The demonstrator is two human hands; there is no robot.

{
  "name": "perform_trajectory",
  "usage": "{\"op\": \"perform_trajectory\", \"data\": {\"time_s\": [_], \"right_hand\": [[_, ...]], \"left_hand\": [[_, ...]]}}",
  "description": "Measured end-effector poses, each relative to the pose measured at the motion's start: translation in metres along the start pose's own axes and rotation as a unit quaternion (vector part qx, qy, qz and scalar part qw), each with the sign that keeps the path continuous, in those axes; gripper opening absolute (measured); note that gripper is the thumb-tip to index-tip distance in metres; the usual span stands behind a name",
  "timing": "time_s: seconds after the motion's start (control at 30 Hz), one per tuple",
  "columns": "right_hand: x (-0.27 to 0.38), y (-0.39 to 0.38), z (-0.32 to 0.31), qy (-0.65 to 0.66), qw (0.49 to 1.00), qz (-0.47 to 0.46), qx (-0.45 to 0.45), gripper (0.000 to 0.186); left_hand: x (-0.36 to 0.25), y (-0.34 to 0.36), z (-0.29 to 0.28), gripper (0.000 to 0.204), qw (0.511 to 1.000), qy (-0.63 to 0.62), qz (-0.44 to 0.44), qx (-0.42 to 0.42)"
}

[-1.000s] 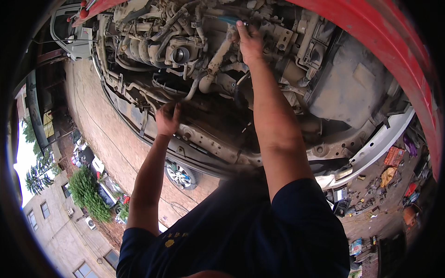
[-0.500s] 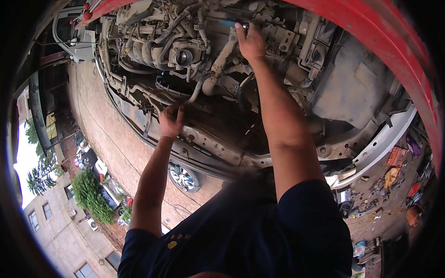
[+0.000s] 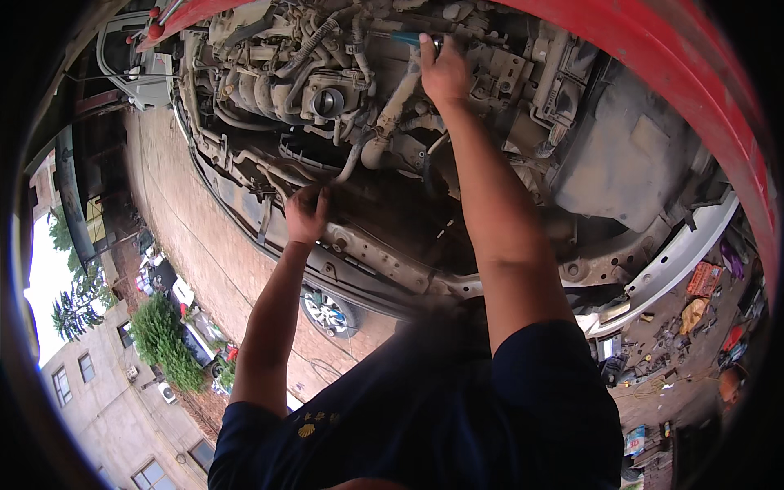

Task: The person works under the open hood of a white car, using a wrench to loosen and tighten bolts on the engine. They repeatedly reposition a red engine support bar to gain access to different areas of the engine bay.

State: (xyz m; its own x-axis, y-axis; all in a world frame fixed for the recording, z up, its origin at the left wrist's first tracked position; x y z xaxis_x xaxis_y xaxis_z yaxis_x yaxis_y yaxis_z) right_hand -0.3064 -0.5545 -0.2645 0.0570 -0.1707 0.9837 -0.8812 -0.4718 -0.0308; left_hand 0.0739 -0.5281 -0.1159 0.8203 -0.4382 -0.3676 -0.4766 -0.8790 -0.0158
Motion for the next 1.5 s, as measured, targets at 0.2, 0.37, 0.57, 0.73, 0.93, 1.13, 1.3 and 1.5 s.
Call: {"op": "perform_trajectory", "data": {"time_s": [0.2,0.37,0.57,0.73,0.93,1.13,1.3,1.5], "right_hand": [[0.000,-0.036,0.027,0.347,0.850,0.363,0.158,0.035],[0.038,-0.044,0.037,0.493,0.677,0.533,0.121,0.021],[0.038,-0.001,-0.005,-0.046,0.996,-0.077,-0.016,0.054],[-0.014,-0.016,0.027,0.272,0.927,0.213,0.148,0.048],[0.009,-0.034,0.037,0.416,0.776,0.441,0.176,0.021],[-0.006,-0.034,0.037,0.388,0.795,0.448,0.129,0.022],[0.047,-0.007,-0.002,-0.092,0.988,-0.120,0.041,0.042],[0.013,-0.025,0.028,0.307,0.871,0.335,0.188,0.027]], "left_hand": [[0.015,-0.010,-0.002,0.035,0.999,0.000,-0.041,-0.002],[0.013,-0.007,-0.001,0.030,1.000,0.007,-0.030,0.004],[0.008,-0.007,-0.001,0.031,1.000,0.014,-0.019,0.010],[0.003,-0.006,-0.003,0.032,1.000,0.010,-0.010,-0.004],[0.009,-0.006,-0.002,0.030,1.000,0.016,-0.023,0.012],[0.009,-0.005,-0.004,0.026,1.000,0.010,-0.013,-0.005],[0.001,-0.009,-0.007,0.035,1.000,0.004,-0.015,-0.013],[0.006,-0.010,-0.007,0.033,1.000,0.023,-0.020,-0.004]]}}
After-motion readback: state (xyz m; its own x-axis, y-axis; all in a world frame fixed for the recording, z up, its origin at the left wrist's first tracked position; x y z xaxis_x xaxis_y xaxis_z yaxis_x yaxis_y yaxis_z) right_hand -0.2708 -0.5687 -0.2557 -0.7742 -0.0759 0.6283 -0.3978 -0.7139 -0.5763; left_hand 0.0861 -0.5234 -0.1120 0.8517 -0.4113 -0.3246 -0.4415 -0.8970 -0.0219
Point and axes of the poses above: each hand's wrist, its own y-axis towards the middle knuckle, its own z-axis out of the palm, x = y × z, the point moved 9 cm from there along y, towards the middle knuckle, and after that the axes turned 3 degrees about -x, right-handed, at the moved point
